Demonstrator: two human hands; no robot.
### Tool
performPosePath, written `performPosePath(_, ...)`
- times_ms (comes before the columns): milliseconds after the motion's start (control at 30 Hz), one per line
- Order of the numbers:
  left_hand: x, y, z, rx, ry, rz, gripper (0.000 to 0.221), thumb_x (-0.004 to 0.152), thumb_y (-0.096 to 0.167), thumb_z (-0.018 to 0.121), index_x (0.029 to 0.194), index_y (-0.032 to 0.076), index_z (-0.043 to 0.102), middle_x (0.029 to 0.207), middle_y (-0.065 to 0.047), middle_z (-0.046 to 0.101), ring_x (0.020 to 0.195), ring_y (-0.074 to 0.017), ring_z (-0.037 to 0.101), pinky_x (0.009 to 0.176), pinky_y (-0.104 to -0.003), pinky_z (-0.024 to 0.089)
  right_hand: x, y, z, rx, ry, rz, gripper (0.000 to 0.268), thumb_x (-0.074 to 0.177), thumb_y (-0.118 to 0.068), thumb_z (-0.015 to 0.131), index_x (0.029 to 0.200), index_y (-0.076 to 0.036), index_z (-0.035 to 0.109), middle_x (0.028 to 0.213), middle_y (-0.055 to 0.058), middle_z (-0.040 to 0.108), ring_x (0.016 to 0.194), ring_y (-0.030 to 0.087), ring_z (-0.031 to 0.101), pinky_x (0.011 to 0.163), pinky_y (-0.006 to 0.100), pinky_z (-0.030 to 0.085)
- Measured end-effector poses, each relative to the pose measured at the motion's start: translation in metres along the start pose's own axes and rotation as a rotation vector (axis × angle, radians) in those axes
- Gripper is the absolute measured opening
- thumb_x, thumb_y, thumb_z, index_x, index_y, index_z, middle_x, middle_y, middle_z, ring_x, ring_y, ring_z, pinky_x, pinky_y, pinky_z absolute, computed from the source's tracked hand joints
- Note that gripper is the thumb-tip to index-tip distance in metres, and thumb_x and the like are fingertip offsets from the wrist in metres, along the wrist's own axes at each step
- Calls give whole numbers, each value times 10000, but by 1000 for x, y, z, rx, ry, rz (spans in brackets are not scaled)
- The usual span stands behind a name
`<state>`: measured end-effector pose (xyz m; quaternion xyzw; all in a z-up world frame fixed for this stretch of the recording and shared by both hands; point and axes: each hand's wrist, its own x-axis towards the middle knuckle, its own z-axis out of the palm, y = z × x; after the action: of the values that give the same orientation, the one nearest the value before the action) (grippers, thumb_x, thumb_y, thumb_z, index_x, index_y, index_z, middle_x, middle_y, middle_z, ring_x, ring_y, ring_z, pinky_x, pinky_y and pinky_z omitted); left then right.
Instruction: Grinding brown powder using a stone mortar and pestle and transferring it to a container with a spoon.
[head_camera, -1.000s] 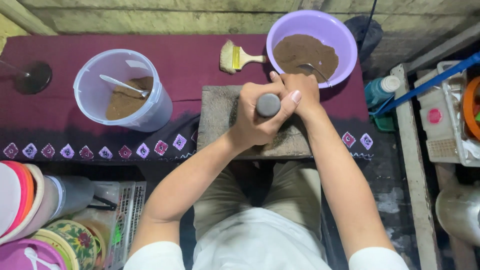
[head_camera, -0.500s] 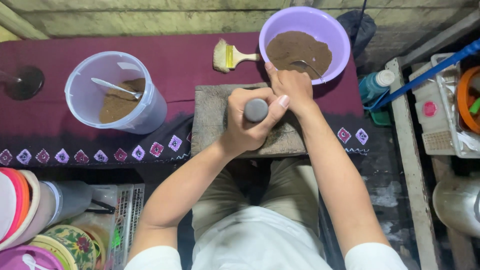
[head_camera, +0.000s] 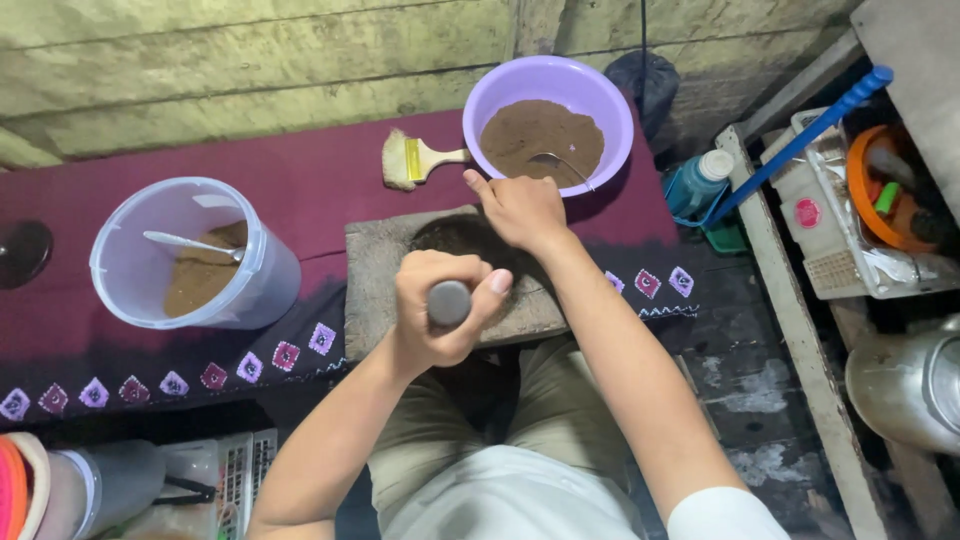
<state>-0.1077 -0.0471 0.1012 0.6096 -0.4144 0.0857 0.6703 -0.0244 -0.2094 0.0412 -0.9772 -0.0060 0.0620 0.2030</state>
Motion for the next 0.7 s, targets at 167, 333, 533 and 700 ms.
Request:
performPosePath(167, -3, -5, -18, -72, 52, -5, 491, 941, 32, 575, 477, 139, 453, 351, 23, 414, 326, -92, 345, 372, -211, 338, 1, -1, 2, -11, 29, -22, 848, 1061, -627, 127, 932, -88, 768, 901, 227, 773, 1017, 437, 734, 974, 518, 418)
performPosePath(333, -13, -60, -13, -43, 143, -90, 522, 971, 37, 584, 473, 121, 453, 323, 18, 387, 343, -66, 335, 387, -211, 321, -2, -2, 1, -31, 26, -39, 807, 1069, -603, 180, 963, -56, 763, 917, 241, 770, 1008, 432, 736, 948, 525, 428)
performPosePath(533, -12, -60, -10, -55, 156, -109, 524, 978, 41, 592, 480, 115, 445, 333, 16, 378, 358, -57, 323, 382, -208, 293, 1, 0, 2, -55, 6, -57, 746, 1058, -595, 236, 1050, -63, 758, 937, 228, 770, 1011, 425, 735, 907, 517, 431)
performPosePath(700, -15, -64, -9, -72, 96, -124, 496, 959, 55, 636, 490, 93, 478, 337, -16, 410, 340, -64, 340, 364, -214, 303, 1, 3, 5, -60, -30, -77, 732, 1057, -584, 234, 1100, -56, 739, 954, 217, 771, 1019, 425, 729, 920, 527, 427)
